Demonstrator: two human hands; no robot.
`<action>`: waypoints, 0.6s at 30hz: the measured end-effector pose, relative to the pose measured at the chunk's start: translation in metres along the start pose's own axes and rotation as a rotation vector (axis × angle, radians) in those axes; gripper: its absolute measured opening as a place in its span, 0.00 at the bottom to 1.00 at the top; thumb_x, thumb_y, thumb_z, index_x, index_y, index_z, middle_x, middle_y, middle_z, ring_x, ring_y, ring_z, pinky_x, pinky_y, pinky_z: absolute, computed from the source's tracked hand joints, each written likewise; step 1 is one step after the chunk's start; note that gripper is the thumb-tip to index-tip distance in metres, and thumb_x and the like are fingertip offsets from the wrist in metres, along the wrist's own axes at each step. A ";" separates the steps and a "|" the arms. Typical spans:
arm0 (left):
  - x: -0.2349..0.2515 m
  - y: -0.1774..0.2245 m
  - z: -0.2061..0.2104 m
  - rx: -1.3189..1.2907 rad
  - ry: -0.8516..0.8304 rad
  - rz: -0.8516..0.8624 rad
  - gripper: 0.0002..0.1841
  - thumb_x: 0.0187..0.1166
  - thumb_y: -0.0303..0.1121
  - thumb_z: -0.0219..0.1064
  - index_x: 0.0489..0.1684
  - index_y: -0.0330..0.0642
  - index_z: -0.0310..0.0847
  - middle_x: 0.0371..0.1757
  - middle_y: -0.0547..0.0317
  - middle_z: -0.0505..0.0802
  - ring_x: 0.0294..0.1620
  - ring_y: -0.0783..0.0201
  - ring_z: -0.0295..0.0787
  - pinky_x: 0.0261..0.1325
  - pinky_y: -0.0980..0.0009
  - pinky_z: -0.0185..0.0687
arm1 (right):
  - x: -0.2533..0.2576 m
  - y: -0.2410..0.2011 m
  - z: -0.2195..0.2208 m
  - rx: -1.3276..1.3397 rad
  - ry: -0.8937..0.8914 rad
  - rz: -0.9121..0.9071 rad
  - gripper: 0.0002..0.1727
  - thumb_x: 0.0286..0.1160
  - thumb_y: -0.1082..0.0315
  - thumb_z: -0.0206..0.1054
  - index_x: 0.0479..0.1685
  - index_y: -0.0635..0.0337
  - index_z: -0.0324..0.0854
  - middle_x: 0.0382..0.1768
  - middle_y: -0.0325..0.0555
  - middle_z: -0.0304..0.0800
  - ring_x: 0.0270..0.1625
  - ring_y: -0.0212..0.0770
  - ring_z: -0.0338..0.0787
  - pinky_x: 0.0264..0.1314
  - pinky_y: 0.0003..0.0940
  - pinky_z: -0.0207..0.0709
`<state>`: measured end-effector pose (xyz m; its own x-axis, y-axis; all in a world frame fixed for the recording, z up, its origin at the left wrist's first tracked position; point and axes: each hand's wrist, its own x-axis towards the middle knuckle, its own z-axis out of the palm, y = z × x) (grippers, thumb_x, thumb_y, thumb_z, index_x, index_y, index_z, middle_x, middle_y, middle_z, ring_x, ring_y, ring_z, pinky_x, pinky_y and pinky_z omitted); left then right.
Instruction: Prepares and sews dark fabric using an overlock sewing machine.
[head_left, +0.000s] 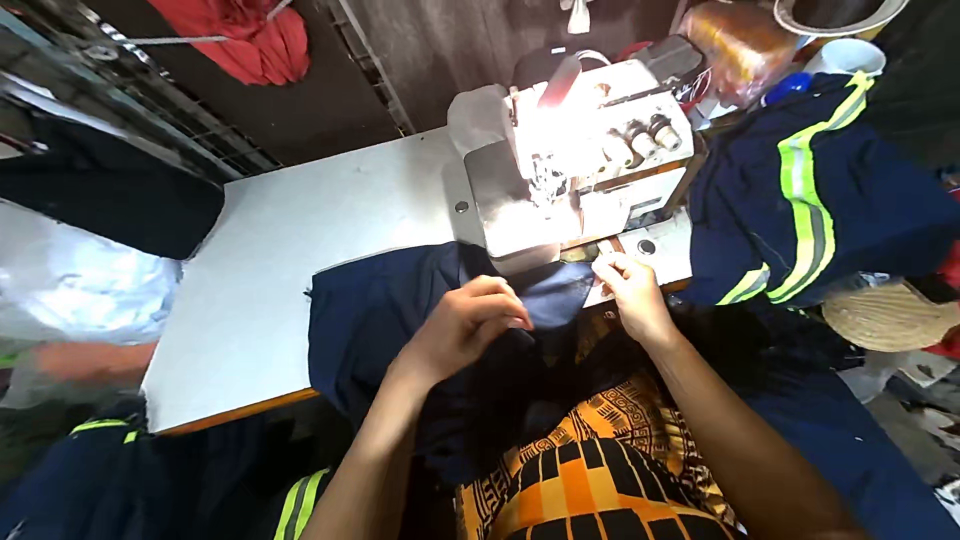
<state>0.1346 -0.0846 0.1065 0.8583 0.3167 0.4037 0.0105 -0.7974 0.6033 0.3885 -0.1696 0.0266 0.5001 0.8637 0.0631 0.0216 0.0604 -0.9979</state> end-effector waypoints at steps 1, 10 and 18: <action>0.016 0.007 0.004 -0.013 -0.043 0.033 0.16 0.90 0.39 0.58 0.43 0.40 0.92 0.43 0.61 0.93 0.52 0.74 0.88 0.62 0.76 0.81 | -0.001 -0.009 0.004 0.070 -0.020 0.023 0.08 0.83 0.74 0.62 0.36 0.64 0.84 0.27 0.36 0.85 0.30 0.26 0.84 0.39 0.23 0.81; 0.049 0.000 0.034 -0.052 0.184 0.017 0.12 0.87 0.31 0.61 0.47 0.35 0.91 0.43 0.59 0.95 0.44 0.75 0.90 0.54 0.77 0.87 | 0.002 -0.021 0.024 0.225 -0.027 0.001 0.03 0.77 0.77 0.66 0.37 0.61 0.80 0.28 0.36 0.83 0.26 0.27 0.81 0.34 0.24 0.81; -0.070 -0.076 0.017 0.249 -0.027 -0.701 0.31 0.81 0.30 0.62 0.84 0.29 0.59 0.87 0.40 0.70 0.91 0.45 0.59 0.90 0.46 0.52 | 0.019 0.003 0.011 0.123 0.090 0.021 0.13 0.79 0.83 0.53 0.38 0.63 0.84 0.39 0.37 0.89 0.35 0.27 0.85 0.40 0.27 0.83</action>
<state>0.0827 -0.0550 0.0207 0.6199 0.7838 -0.0376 0.6737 -0.5070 0.5377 0.3890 -0.1473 0.0248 0.5753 0.8171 0.0357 -0.0931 0.1088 -0.9897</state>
